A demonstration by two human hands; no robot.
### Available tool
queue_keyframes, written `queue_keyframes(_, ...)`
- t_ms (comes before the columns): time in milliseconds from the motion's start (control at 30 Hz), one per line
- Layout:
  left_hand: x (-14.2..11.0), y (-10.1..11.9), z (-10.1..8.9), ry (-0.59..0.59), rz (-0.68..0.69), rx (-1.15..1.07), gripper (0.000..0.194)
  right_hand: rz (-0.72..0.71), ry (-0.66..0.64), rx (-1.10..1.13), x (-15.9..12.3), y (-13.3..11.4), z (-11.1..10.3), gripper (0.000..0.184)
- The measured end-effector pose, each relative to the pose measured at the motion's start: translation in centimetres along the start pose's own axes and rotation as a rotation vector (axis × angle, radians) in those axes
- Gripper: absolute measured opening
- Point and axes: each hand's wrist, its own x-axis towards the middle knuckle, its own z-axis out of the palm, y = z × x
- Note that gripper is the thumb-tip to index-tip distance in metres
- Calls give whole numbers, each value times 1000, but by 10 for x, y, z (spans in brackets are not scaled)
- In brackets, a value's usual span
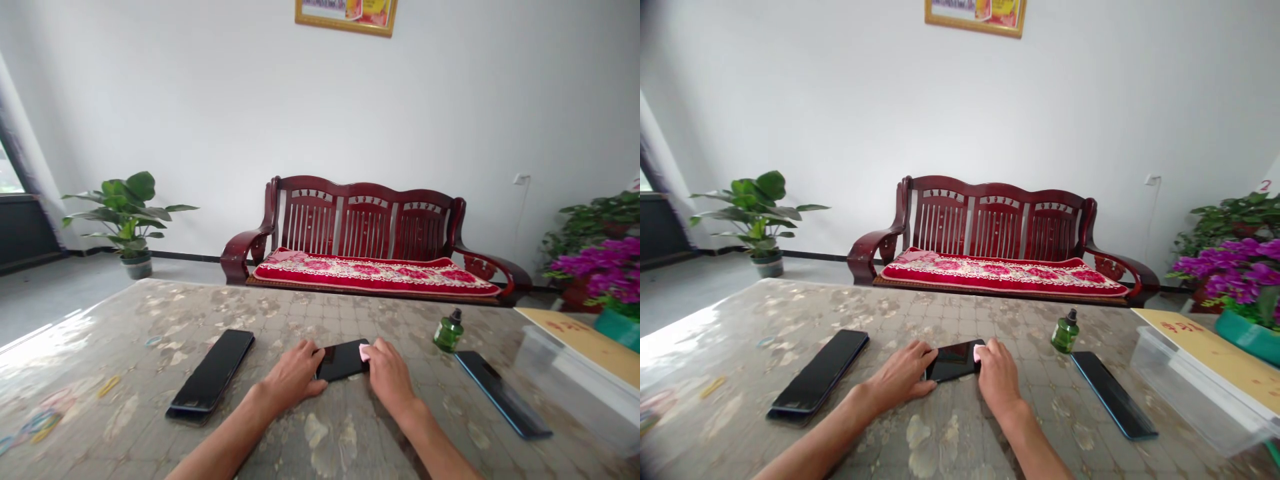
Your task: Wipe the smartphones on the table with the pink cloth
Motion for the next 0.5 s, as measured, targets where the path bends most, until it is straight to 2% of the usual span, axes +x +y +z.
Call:
queue_keyframes(133, -1, 0, 1, -2, 40, 57, 29, -64, 21, 115, -4, -22, 1, 35)
queue_keyframes(300, 2, -7, 5, 47, 44, 59, 19, -232, 137, 195, -11, -49, -4, 33)
queue_keyframes(400, 3, -12, 8, 70, 31, 94, 25, -309, 179, 185, -11, -52, -6, 27)
queue_keyframes(500, 3, -14, 9, 74, 19, 117, 29, -278, 219, 162, -6, -42, -6, 26)
